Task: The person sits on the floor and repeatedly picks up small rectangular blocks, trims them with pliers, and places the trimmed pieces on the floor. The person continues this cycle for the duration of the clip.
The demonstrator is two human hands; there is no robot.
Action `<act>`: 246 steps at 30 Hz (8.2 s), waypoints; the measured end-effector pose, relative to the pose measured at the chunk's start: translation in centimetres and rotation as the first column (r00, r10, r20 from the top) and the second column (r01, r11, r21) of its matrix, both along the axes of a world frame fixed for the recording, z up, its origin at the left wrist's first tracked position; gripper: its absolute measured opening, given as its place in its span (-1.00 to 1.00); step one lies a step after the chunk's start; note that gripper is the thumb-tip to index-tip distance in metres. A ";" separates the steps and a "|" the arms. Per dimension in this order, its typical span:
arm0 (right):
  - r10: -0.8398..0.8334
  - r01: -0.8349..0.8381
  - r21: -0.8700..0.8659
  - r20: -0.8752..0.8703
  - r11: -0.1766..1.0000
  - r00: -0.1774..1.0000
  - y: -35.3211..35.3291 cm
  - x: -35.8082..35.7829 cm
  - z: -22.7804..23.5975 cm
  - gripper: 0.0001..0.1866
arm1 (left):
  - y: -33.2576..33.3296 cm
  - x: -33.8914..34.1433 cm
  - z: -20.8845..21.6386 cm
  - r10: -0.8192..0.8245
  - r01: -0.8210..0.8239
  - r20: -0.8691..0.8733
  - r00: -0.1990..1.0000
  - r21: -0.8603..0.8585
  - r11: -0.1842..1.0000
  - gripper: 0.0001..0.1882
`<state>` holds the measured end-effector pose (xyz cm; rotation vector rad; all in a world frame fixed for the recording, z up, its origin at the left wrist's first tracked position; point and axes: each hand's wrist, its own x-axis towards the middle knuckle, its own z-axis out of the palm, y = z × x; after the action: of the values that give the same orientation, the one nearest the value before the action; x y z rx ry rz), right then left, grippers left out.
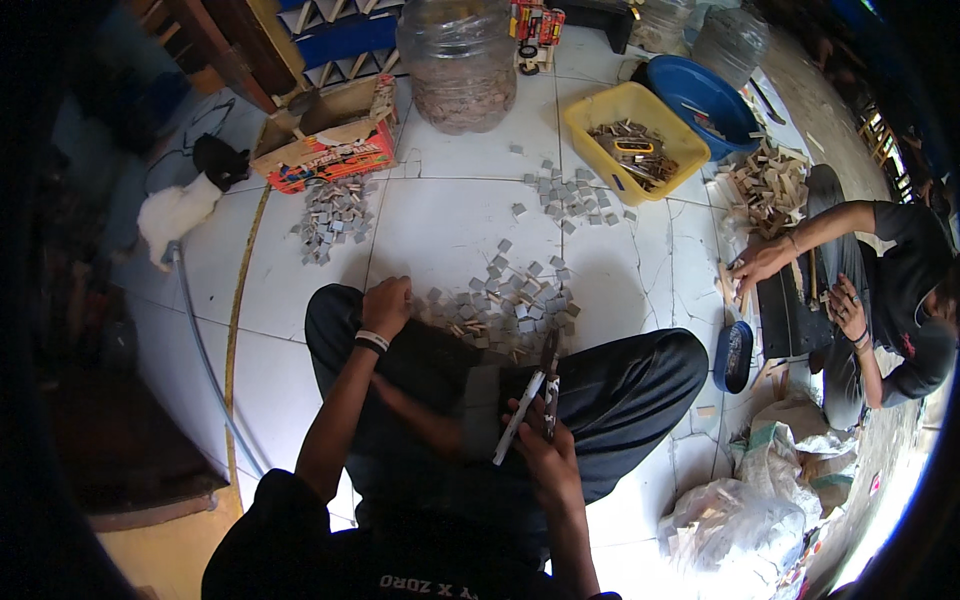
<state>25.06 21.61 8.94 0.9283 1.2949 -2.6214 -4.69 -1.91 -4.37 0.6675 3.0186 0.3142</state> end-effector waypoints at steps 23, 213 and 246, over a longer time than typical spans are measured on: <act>0.403 -0.304 0.699 0.025 0.647 0.915 -2.4 -1.2 6.6 -0.33 | 6.9 11.5 16.7 -0.159 0.142 -0.061 0.985 0.814 0.564 -0.77; 0.023 -0.095 0.327 0.217 0.940 0.976 -2.4 5.6 4.4 -0.68 | 6.7 11.1 13.5 -0.770 -0.712 0.401 0.496 0.696 -0.096 -0.77; -0.002 -0.650 0.758 0.651 0.053 0.759 15.3 10.2 13.4 -0.35 | 7.3 3.6 3.7 -0.504 0.142 0.553 0.663 0.568 0.810 -0.65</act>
<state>35.30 36.91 22.37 0.9953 2.6034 -0.6453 -1.05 5.35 -0.63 0.8713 2.0384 1.0538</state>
